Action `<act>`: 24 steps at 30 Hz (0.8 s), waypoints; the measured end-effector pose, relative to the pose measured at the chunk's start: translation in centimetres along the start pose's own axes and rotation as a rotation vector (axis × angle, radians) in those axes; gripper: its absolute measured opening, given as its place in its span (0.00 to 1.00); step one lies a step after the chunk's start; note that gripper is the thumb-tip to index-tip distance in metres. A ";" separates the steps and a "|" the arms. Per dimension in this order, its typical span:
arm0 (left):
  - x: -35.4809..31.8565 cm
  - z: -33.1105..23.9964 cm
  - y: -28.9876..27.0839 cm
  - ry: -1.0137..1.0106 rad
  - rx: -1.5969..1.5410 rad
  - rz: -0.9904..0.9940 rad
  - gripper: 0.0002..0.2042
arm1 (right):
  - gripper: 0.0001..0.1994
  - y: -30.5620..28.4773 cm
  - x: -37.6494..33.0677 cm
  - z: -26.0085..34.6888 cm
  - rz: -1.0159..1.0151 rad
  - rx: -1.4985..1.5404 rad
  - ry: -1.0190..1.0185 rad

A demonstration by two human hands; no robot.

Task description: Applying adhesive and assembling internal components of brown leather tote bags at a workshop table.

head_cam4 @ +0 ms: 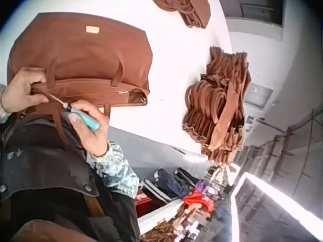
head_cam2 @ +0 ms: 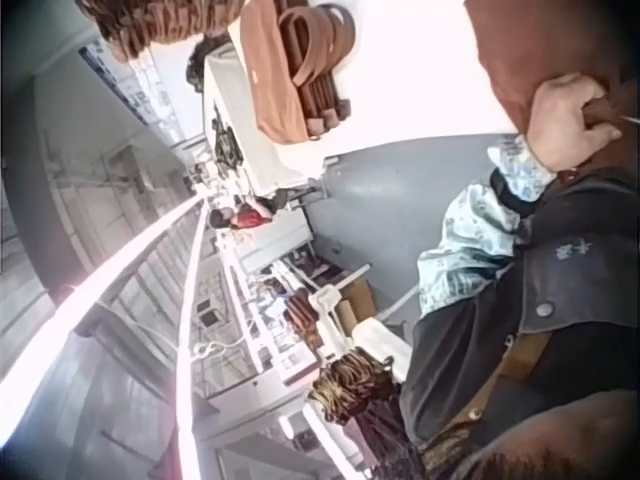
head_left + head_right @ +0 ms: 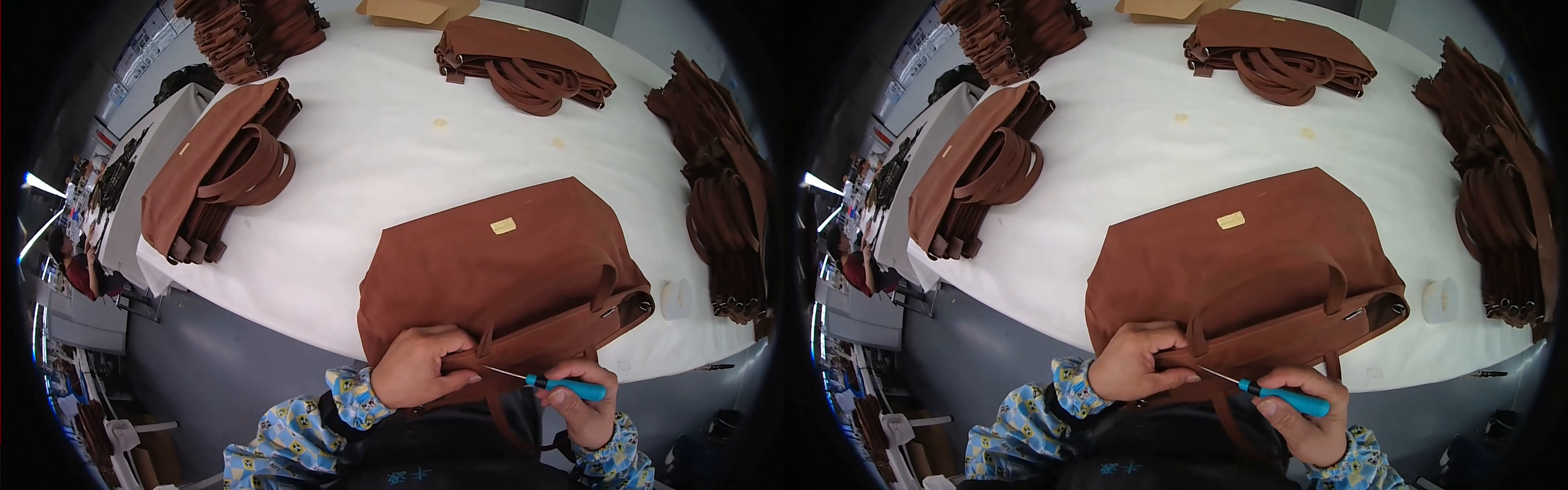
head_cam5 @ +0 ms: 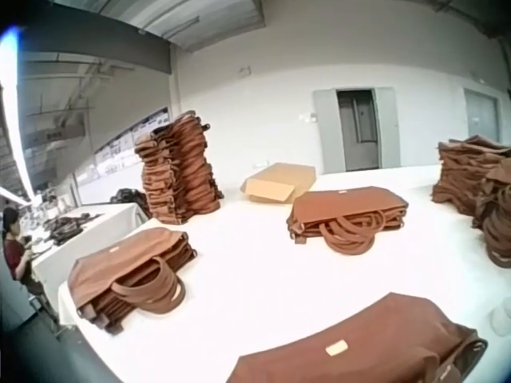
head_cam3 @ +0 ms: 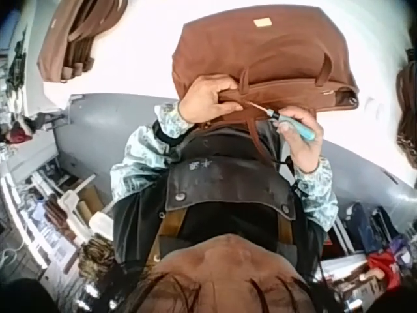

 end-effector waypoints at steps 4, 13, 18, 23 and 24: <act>-0.2 0.1 0.0 0.024 -0.007 -0.008 0.12 | 0.10 0.0 0.1 0.3 -0.013 -0.023 -0.031; -0.2 0.2 0.1 0.038 -0.030 -0.007 0.12 | 0.10 0.5 0.3 0.0 -0.011 -0.030 -0.015; -0.1 0.1 0.1 0.031 -0.026 -0.003 0.12 | 0.09 0.5 0.4 -0.1 -0.017 -0.044 -0.011; 0.0 -0.4 -0.2 0.052 0.020 -0.033 0.13 | 0.10 -0.2 0.2 0.5 -0.048 -0.064 -0.096; 0.0 -0.4 -0.1 0.053 0.020 -0.030 0.13 | 0.10 -0.3 0.2 0.6 -0.052 -0.064 -0.096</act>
Point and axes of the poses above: each hand's wrist, its own x-axis towards the middle knuckle, its own y-axis out of the palm, z = x × y, the point moved 7 cm from there along x, towards the middle knuckle, and after that the axes turned 5 degrees about -y, right-handed, at the moved point
